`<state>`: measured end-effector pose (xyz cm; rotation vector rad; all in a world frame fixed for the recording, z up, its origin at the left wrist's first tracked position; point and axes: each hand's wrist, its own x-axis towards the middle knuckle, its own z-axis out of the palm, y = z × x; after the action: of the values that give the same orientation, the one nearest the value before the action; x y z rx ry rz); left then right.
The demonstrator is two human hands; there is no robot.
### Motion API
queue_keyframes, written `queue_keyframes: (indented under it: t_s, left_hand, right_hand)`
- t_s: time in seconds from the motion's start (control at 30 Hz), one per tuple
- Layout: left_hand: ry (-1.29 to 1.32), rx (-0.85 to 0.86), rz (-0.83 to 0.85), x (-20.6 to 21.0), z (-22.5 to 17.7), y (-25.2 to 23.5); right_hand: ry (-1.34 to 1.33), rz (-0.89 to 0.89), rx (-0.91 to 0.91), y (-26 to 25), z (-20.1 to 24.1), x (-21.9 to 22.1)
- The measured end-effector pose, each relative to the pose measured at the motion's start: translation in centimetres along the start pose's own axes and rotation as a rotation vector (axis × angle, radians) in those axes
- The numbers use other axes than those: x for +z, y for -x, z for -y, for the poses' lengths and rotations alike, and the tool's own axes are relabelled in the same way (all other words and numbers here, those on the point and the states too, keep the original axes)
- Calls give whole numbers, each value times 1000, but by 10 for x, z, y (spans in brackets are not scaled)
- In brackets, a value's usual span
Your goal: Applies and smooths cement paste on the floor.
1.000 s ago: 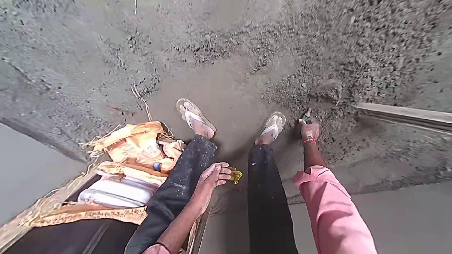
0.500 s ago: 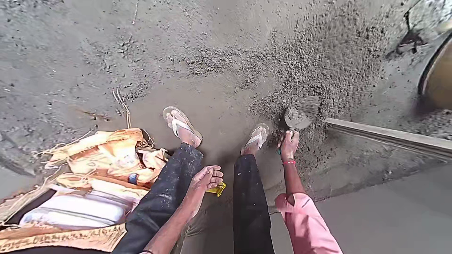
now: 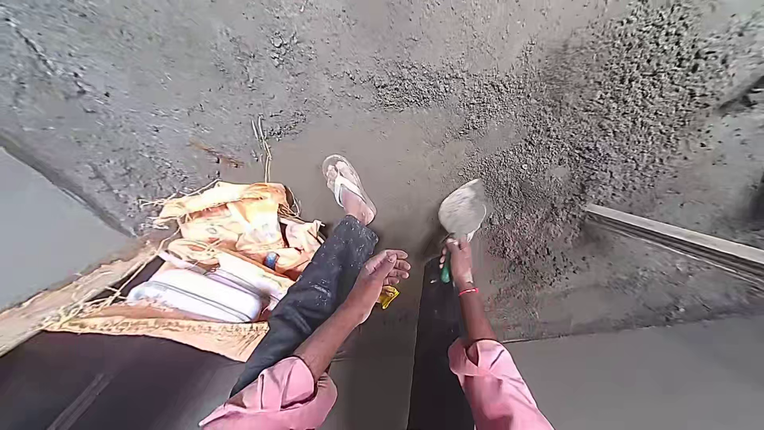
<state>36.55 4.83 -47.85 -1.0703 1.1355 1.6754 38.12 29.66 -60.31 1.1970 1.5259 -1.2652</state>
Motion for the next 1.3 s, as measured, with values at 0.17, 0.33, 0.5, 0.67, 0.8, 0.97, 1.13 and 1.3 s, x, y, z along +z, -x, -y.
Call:
queue_keyframes:
  t_s: [0.17,0.33,0.5,0.67,0.8,0.97,1.13,1.3]
  left_hand:
    - [58,-3,-137,-10,3,4]
    - [179,110,-85,14,16,5]
    - [142,46,-41,26,38,0]
    - [-4,45,-51,29,47,-2]
    - [-46,63,-99,31,60,7]
    - [-55,69,-63,28,83,-7]
    - [-186,64,-52,10,84,-12]
    - [-94,108,-83,3,68,-15]
  right_hand:
    - [782,208,89,4,-58,32]
    - [1188,195,-108,-34,-87,33]
    - [1157,69,-326,-119,-32,-29]
    - [1073,-137,-380,-133,87,-92]
    - [947,-399,-420,-126,202,-157]
    - [1022,-401,-410,-80,187,-131]
    - [1158,-29,-240,-45,-11,3]
    - [1104,-98,-169,-78,-38,73]
